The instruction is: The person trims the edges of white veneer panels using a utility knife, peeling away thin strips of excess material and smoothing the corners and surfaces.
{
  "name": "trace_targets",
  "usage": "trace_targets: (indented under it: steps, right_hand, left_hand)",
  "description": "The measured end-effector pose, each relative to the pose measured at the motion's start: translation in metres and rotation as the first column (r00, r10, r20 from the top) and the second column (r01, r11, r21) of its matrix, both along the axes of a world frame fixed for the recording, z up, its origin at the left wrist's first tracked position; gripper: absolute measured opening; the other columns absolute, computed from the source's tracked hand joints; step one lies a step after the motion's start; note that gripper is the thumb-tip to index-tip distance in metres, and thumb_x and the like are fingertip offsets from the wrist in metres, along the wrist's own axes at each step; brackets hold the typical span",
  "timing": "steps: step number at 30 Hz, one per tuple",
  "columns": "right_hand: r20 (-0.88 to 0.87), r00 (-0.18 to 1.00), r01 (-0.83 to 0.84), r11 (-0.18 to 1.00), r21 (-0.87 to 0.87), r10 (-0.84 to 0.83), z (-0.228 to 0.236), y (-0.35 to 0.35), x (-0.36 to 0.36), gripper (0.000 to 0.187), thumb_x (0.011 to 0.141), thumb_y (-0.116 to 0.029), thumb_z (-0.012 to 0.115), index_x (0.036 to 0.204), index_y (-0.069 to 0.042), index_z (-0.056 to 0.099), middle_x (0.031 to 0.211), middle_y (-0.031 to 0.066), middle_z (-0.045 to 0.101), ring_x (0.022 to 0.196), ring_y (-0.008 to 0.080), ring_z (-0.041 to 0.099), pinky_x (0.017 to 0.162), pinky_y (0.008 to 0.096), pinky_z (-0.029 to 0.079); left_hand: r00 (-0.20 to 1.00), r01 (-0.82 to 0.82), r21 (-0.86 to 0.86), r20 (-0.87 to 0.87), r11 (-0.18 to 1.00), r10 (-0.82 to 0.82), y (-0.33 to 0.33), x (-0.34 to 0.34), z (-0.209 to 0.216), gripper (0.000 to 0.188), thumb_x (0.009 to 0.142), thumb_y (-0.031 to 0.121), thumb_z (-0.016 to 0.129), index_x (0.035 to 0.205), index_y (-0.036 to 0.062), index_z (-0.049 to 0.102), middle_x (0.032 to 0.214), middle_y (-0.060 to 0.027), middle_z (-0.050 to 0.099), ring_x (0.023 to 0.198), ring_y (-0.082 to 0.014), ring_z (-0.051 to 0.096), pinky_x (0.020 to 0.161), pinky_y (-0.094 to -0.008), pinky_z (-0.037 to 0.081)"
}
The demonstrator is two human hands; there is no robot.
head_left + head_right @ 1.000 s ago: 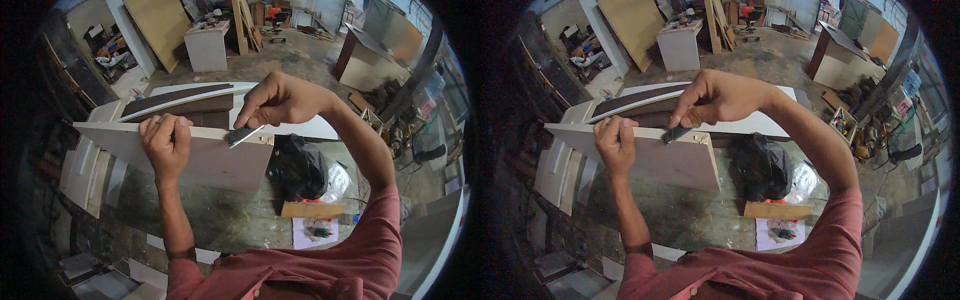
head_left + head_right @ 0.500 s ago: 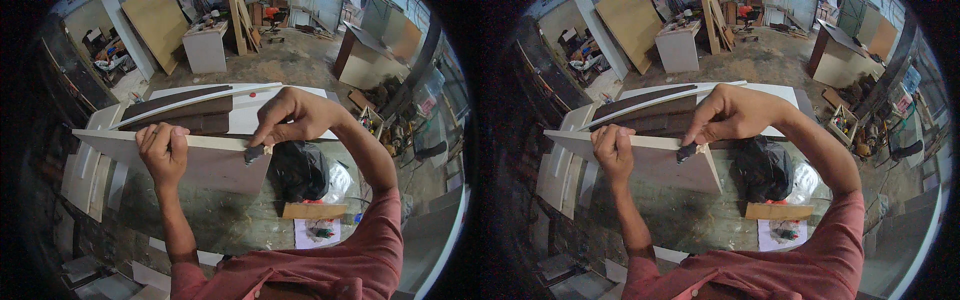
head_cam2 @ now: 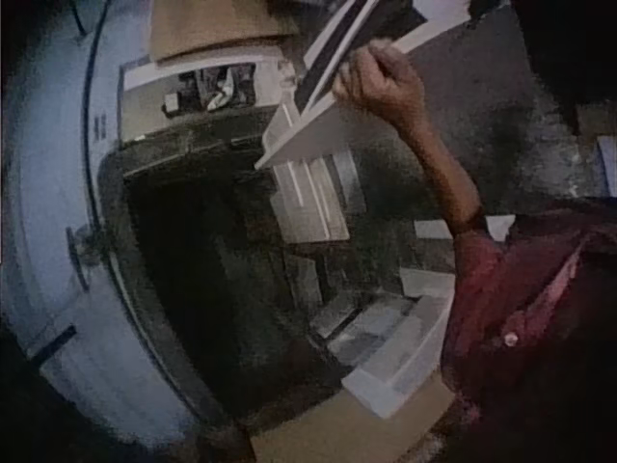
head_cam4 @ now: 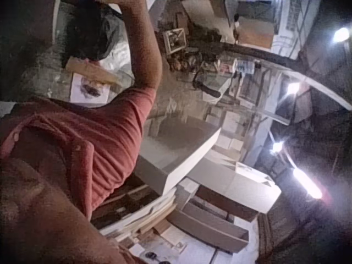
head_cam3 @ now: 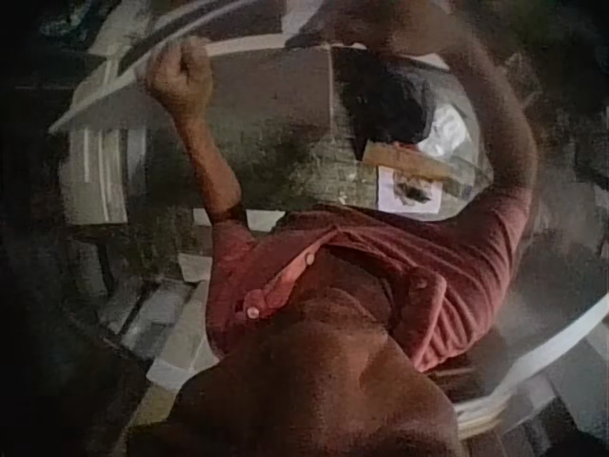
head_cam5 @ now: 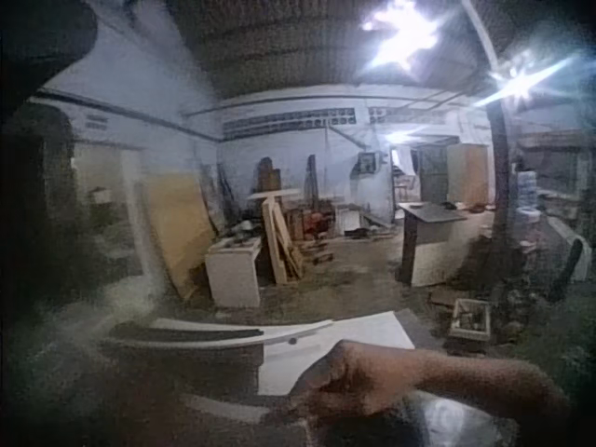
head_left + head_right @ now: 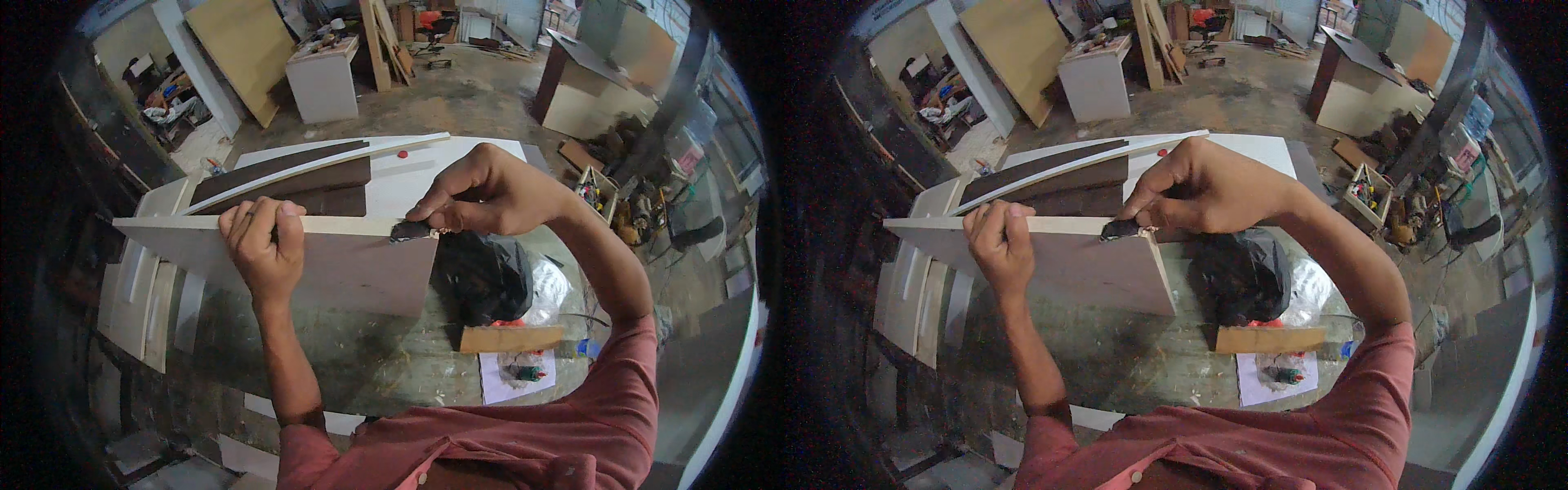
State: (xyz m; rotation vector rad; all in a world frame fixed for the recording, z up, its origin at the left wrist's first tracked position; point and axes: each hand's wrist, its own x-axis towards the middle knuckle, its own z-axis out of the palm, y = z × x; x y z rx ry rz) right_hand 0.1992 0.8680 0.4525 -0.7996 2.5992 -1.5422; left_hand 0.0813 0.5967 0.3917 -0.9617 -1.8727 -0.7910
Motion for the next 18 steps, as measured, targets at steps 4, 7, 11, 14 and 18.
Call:
trace_targets:
  steps: [4, 7, 11, 14, 18]
  right_hand:
    - [-0.006, 0.998, 0.058, 0.998, -0.006, -0.058, -0.001, -0.001, 0.011, 0.019, 0.088, -0.004, 0.066, 0.105, 0.003, 0.072, 0.092, 0.011, 0.074, 0.083, 0.014, 0.069, 0.076, 0.0281, 0.054]
    - [-0.146, 0.983, 0.128, 0.985, 0.112, -0.111, -0.005, 0.013, 0.026, 0.019, 0.087, -0.004, 0.067, 0.104, 0.001, 0.073, 0.093, 0.0114, 0.075, 0.083, 0.0146, 0.069, 0.077, 0.0285, 0.054]
    - [-0.155, 0.977, 0.145, 0.989, 0.003, -0.143, -0.023, -0.008, 0.02, 0.019, 0.087, -0.011, 0.068, 0.102, -0.001, 0.073, 0.082, 0.0116, 0.072, 0.068, 0.0161, 0.066, 0.063, 0.0311, 0.052]
    - [-0.31, 0.94, 0.139, 0.99, -0.019, -0.139, -0.025, -0.026, 0.006, 0.018, 0.083, -0.01, 0.066, 0.097, 0.0, 0.072, 0.073, 0.0124, 0.069, 0.064, 0.0162, 0.063, 0.06, 0.0322, 0.049]
    - [-0.248, 0.933, 0.263, 0.964, -0.023, -0.261, -0.016, -0.011, 0.042, 0.024, 0.087, -0.008, 0.064, 0.108, 0.0, 0.07, 0.077, 0.009, 0.068, 0.063, 0.0154, 0.061, 0.06, 0.0301, 0.049]
  left_hand:
    - [1.0, -0.005, 0.01, -0.015, 1.0, 0.005, 0.001, 0.001, 0.003, 0.019, 0.089, 0.014, 0.057, 0.071, 0.0088, 0.062, 0.067, -0.0025, 0.06, 0.065, -0.0229, 0.053, 0.078, -0.0365, 0.038]
    - [0.999, 0.023, 0.015, -0.038, 1.0, -0.022, 0.021, 0.005, 0.002, 0.018, 0.088, 0.014, 0.057, 0.072, 0.0088, 0.063, 0.069, -0.0046, 0.06, 0.066, -0.025, 0.054, 0.077, -0.0381, 0.039]
    - [0.995, 0.016, 0.015, -0.103, 1.0, -0.015, 0.001, -0.011, -0.019, 0.025, 0.093, 0.02, 0.056, 0.074, 0.0063, 0.064, 0.072, -0.0096, 0.061, 0.071, -0.0316, 0.056, 0.073, -0.0443, 0.04]
    - [0.995, -0.055, -0.034, -0.086, 0.998, 0.052, -0.017, -0.01, -0.007, 0.026, 0.097, 0.019, 0.051, 0.079, 0.0028, 0.062, 0.074, -0.0108, 0.06, 0.074, -0.0318, 0.055, 0.078, -0.0416, 0.04]
    - [0.999, 0.013, -0.072, -0.045, 0.997, -0.016, 0.004, -0.022, -0.019, 0.027, 0.1, 0.019, 0.049, 0.081, 0.0037, 0.06, 0.076, -0.01, 0.06, 0.076, -0.0299, 0.055, 0.081, -0.0412, 0.04]
